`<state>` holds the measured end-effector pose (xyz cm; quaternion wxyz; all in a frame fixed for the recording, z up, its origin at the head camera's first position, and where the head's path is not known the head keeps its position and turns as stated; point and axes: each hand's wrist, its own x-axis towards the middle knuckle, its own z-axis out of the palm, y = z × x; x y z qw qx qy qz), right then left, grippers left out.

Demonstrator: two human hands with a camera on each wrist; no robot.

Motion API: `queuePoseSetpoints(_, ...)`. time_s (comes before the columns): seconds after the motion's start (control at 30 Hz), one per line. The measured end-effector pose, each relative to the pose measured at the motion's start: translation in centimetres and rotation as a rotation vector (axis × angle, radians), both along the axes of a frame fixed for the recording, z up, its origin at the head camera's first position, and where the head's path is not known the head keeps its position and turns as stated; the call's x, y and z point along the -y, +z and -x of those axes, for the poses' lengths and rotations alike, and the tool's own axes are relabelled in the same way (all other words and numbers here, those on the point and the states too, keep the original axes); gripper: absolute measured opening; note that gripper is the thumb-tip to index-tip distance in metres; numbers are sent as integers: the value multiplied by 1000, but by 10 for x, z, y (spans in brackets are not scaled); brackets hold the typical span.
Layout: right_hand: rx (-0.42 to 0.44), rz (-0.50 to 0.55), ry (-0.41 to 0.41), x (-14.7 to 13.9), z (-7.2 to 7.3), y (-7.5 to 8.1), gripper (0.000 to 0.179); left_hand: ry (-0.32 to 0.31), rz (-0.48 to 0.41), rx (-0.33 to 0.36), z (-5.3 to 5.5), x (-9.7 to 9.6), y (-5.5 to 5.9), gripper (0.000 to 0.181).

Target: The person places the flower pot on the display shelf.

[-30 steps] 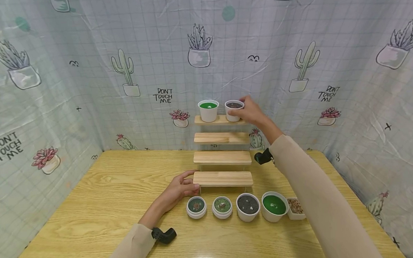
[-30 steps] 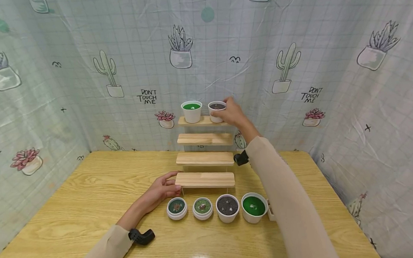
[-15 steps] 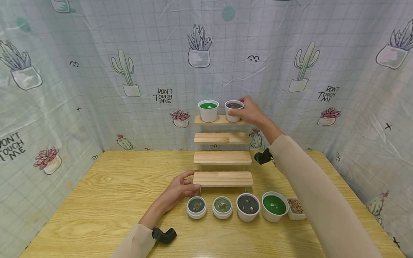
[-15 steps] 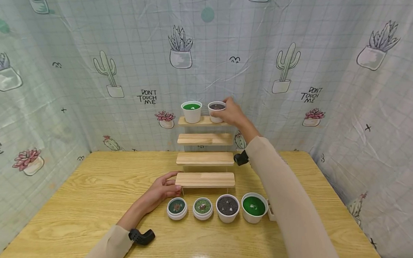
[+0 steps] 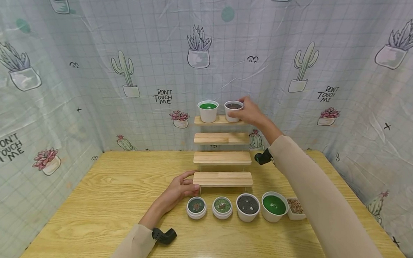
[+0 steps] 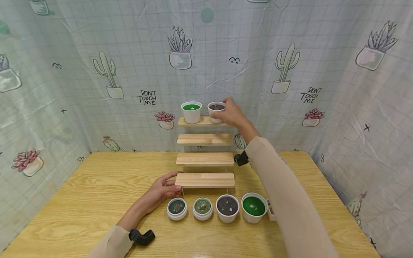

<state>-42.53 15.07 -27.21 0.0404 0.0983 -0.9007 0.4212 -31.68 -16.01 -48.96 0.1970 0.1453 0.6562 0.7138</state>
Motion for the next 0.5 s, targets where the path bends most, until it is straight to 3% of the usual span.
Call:
queuePoseSetpoints(0.23,-18,-17,27,-4,-3,-1,75,-1,1,0,-1,-2,1,80)
queuePoseSetpoints(0.5,59,-16,60,-15,-11,1,87,-2,10,-2,-2,0,1,79)
